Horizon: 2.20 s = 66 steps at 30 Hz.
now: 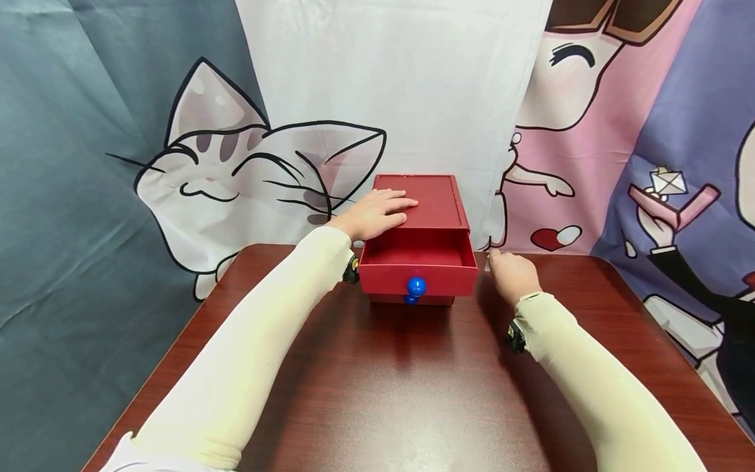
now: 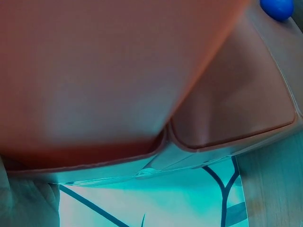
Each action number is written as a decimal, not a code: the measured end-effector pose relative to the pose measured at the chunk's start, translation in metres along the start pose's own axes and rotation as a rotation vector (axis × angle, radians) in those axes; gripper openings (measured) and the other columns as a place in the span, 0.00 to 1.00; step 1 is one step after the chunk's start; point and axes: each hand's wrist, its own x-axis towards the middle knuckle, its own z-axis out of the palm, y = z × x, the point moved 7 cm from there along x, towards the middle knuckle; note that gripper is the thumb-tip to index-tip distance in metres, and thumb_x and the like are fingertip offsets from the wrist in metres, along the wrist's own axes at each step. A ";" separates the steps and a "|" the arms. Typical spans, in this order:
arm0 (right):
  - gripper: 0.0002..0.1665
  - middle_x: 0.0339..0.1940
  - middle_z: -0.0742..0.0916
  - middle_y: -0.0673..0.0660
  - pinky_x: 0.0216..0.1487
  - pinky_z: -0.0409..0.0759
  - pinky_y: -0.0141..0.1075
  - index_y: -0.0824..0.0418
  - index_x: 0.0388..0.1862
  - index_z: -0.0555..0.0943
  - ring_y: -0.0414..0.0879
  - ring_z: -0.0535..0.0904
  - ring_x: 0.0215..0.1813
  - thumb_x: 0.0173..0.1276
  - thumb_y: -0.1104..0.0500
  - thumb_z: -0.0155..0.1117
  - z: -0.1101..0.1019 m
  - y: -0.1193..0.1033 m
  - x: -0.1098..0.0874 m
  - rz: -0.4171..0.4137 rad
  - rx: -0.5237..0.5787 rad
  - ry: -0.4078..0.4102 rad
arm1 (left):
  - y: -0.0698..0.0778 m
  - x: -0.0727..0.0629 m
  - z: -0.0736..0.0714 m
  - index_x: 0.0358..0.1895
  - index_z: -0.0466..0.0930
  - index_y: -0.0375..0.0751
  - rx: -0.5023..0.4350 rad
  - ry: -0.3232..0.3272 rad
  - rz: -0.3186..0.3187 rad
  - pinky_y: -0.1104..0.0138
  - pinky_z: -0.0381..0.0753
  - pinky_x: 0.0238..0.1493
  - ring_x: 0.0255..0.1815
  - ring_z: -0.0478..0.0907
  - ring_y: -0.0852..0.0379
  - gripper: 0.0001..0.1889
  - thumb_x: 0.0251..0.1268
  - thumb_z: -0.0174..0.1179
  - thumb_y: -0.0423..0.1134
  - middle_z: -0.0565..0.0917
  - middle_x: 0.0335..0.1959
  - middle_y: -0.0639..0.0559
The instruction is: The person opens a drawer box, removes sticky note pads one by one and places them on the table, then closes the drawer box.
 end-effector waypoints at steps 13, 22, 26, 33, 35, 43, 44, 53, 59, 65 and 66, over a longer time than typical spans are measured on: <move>0.06 0.22 0.84 0.65 0.25 0.81 0.58 0.63 0.26 0.78 0.65 0.83 0.25 0.59 0.68 0.66 0.017 -0.031 -0.029 -0.163 0.032 0.028 | -0.002 0.000 0.000 0.77 0.64 0.60 -0.003 0.000 0.002 0.57 0.41 0.80 0.81 0.51 0.51 0.26 0.80 0.41 0.54 0.60 0.80 0.50; 0.10 0.22 0.82 0.59 0.28 0.82 0.56 0.62 0.28 0.74 0.61 0.83 0.27 0.56 0.68 0.68 0.018 -0.028 -0.049 -0.125 0.050 -0.037 | -0.001 0.001 0.000 0.77 0.64 0.60 -0.010 0.002 0.001 0.57 0.41 0.80 0.81 0.51 0.51 0.27 0.79 0.41 0.54 0.60 0.80 0.50; 0.09 0.23 0.81 0.56 0.25 0.81 0.53 0.61 0.27 0.75 0.56 0.80 0.24 0.53 0.66 0.69 0.021 -0.025 -0.060 -0.129 0.031 -0.077 | -0.001 0.002 0.000 0.77 0.64 0.60 -0.008 -0.006 0.003 0.57 0.41 0.80 0.81 0.51 0.50 0.27 0.79 0.41 0.55 0.60 0.80 0.50; 0.11 0.26 0.78 0.56 0.28 0.81 0.50 0.62 0.26 0.77 0.53 0.78 0.25 0.48 0.62 0.72 0.026 -0.023 -0.072 -0.184 0.020 -0.102 | -0.003 0.003 -0.002 0.77 0.64 0.60 -0.009 0.000 -0.001 0.56 0.41 0.80 0.81 0.51 0.51 0.27 0.79 0.41 0.54 0.60 0.80 0.51; 0.11 0.28 0.78 0.57 0.32 0.81 0.50 0.62 0.28 0.79 0.52 0.78 0.27 0.50 0.59 0.72 0.029 -0.021 -0.073 -0.158 0.050 -0.124 | -0.003 0.003 -0.001 0.77 0.64 0.60 -0.008 -0.003 -0.002 0.56 0.41 0.80 0.81 0.51 0.51 0.27 0.79 0.41 0.54 0.60 0.80 0.51; 0.18 0.41 0.81 0.64 0.43 0.81 0.53 0.66 0.38 0.77 0.54 0.79 0.36 0.62 0.53 0.70 0.044 -0.013 -0.074 0.001 0.143 -0.181 | -0.001 0.002 -0.001 0.77 0.64 0.60 -0.021 -0.001 0.007 0.56 0.41 0.80 0.81 0.51 0.51 0.27 0.79 0.41 0.54 0.60 0.80 0.50; 0.20 0.43 0.81 0.65 0.44 0.82 0.54 0.68 0.41 0.77 0.55 0.79 0.37 0.62 0.53 0.69 0.045 -0.012 -0.073 0.013 0.141 -0.182 | -0.001 0.002 -0.001 0.77 0.65 0.60 -0.019 0.002 0.006 0.56 0.41 0.80 0.81 0.51 0.51 0.27 0.79 0.41 0.54 0.61 0.80 0.50; 0.30 0.51 0.79 0.71 0.52 0.80 0.59 0.74 0.58 0.76 0.64 0.80 0.45 0.64 0.53 0.65 0.058 -0.014 -0.058 0.054 0.169 -0.204 | -0.002 0.002 0.000 0.76 0.65 0.60 -0.018 0.010 0.004 0.56 0.41 0.80 0.81 0.51 0.52 0.26 0.80 0.41 0.54 0.61 0.80 0.51; 0.33 0.57 0.76 0.73 0.59 0.72 0.65 0.73 0.63 0.73 0.67 0.73 0.57 0.68 0.50 0.62 0.074 -0.018 -0.049 0.120 0.265 -0.212 | -0.001 -0.001 0.003 0.77 0.65 0.59 -0.019 -0.005 0.013 0.54 0.41 0.80 0.81 0.51 0.51 0.26 0.80 0.41 0.54 0.61 0.80 0.50; 0.42 0.72 0.64 0.75 0.68 0.47 0.75 0.69 0.74 0.62 0.69 0.53 0.75 0.72 0.44 0.56 0.090 -0.020 -0.040 0.186 0.350 -0.269 | 0.002 0.002 0.004 0.77 0.64 0.60 -0.003 -0.012 0.014 0.55 0.41 0.80 0.82 0.50 0.51 0.26 0.80 0.41 0.54 0.60 0.80 0.51; 0.42 0.73 0.62 0.75 0.69 0.44 0.75 0.68 0.75 0.62 0.69 0.51 0.77 0.72 0.44 0.56 0.092 -0.020 -0.039 0.192 0.355 -0.282 | 0.002 0.002 0.004 0.77 0.64 0.60 -0.004 -0.013 0.016 0.55 0.41 0.80 0.82 0.50 0.51 0.26 0.80 0.41 0.54 0.60 0.80 0.50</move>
